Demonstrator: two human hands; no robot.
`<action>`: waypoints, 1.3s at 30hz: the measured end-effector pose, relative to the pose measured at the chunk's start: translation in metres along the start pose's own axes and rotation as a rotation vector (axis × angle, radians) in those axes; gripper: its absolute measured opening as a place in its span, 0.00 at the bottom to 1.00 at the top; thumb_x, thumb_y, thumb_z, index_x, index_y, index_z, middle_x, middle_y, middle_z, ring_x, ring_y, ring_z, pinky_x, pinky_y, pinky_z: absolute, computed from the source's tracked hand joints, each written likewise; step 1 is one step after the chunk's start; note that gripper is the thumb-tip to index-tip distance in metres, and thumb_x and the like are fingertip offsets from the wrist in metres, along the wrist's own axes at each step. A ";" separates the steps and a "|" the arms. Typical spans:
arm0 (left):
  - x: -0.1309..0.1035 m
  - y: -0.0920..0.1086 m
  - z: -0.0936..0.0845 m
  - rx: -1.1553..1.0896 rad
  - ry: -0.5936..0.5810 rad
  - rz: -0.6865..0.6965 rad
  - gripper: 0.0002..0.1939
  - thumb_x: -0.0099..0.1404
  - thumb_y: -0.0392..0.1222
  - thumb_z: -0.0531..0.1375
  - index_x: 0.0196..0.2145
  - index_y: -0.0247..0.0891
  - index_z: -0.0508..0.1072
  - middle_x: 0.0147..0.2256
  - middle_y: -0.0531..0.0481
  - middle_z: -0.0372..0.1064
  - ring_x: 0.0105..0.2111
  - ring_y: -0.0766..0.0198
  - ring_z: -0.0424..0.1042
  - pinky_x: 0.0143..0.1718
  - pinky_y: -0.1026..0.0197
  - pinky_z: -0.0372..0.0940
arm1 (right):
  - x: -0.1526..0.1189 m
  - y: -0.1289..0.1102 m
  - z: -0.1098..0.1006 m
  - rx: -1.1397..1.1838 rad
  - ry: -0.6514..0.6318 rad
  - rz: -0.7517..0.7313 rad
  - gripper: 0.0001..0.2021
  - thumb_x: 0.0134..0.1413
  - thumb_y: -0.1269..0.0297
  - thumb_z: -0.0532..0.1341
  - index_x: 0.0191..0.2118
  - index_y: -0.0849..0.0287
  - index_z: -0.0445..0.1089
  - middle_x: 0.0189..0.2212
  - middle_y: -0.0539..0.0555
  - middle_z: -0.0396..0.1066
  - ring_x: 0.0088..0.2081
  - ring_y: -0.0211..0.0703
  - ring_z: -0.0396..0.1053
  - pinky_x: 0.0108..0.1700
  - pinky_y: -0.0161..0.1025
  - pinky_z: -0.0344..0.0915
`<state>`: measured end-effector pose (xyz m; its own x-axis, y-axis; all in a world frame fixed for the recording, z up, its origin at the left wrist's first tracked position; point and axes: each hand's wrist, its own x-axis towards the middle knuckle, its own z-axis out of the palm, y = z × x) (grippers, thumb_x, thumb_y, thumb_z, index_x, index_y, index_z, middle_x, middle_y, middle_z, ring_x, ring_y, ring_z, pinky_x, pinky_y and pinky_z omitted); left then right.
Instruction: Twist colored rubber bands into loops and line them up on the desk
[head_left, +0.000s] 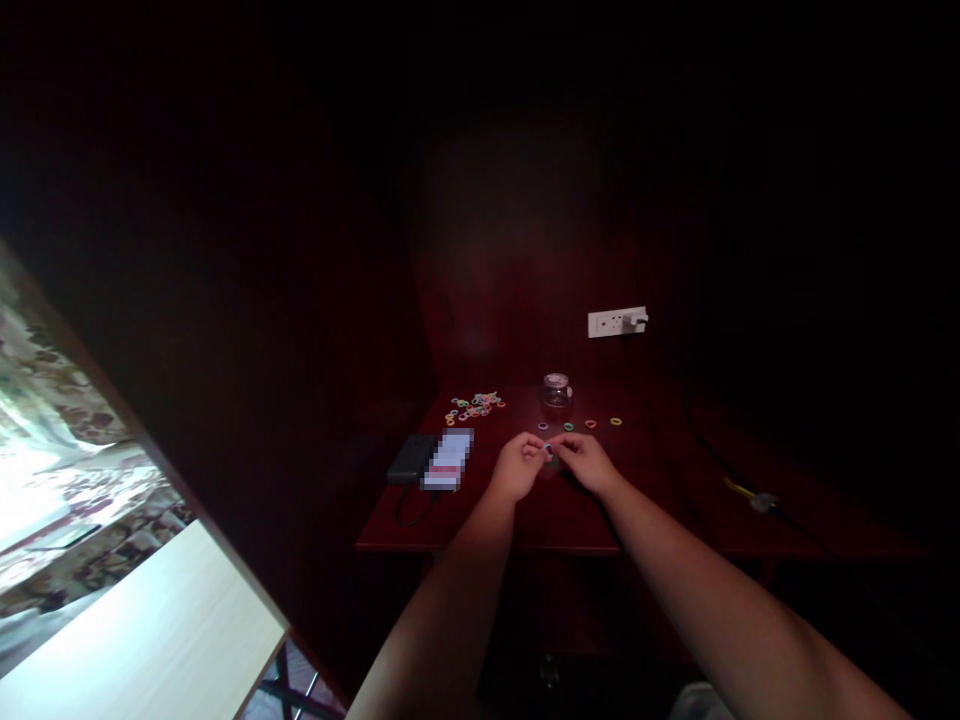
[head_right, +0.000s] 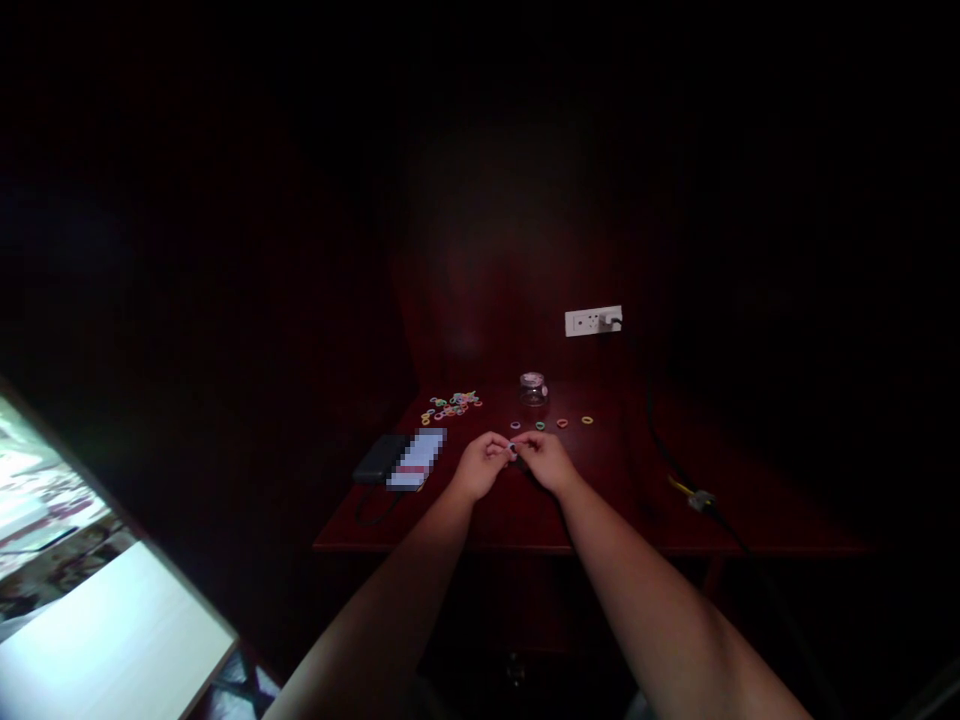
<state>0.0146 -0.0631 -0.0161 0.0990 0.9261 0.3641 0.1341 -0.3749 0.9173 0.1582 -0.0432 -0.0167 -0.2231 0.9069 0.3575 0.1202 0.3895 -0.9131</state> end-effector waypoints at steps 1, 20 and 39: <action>0.000 0.000 0.000 0.002 0.005 0.001 0.04 0.53 0.33 0.57 0.30 0.33 0.67 0.25 0.50 0.70 0.25 0.70 0.68 0.27 0.69 0.60 | 0.000 0.000 0.000 -0.013 -0.009 -0.012 0.12 0.44 0.59 0.58 0.29 0.62 0.71 0.22 0.52 0.70 0.21 0.36 0.62 0.24 0.33 0.57; 0.005 -0.007 -0.002 0.087 0.042 0.046 0.07 0.54 0.40 0.60 0.29 0.35 0.66 0.24 0.52 0.66 0.24 0.71 0.66 0.25 0.70 0.58 | 0.000 -0.005 0.002 0.010 0.021 0.036 0.10 0.45 0.60 0.55 0.24 0.61 0.68 0.12 0.46 0.61 0.15 0.33 0.56 0.18 0.30 0.51; 0.002 -0.001 0.000 0.030 -0.011 -0.062 0.10 0.51 0.37 0.60 0.33 0.33 0.67 0.23 0.51 0.68 0.20 0.71 0.65 0.23 0.69 0.58 | 0.002 0.009 0.004 0.013 0.017 -0.040 0.08 0.46 0.60 0.56 0.26 0.61 0.64 0.18 0.49 0.65 0.17 0.33 0.58 0.20 0.31 0.54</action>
<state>0.0149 -0.0611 -0.0169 0.1009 0.9470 0.3049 0.1694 -0.3184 0.9327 0.1553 -0.0386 -0.0246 -0.2107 0.8933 0.3970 0.0988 0.4235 -0.9005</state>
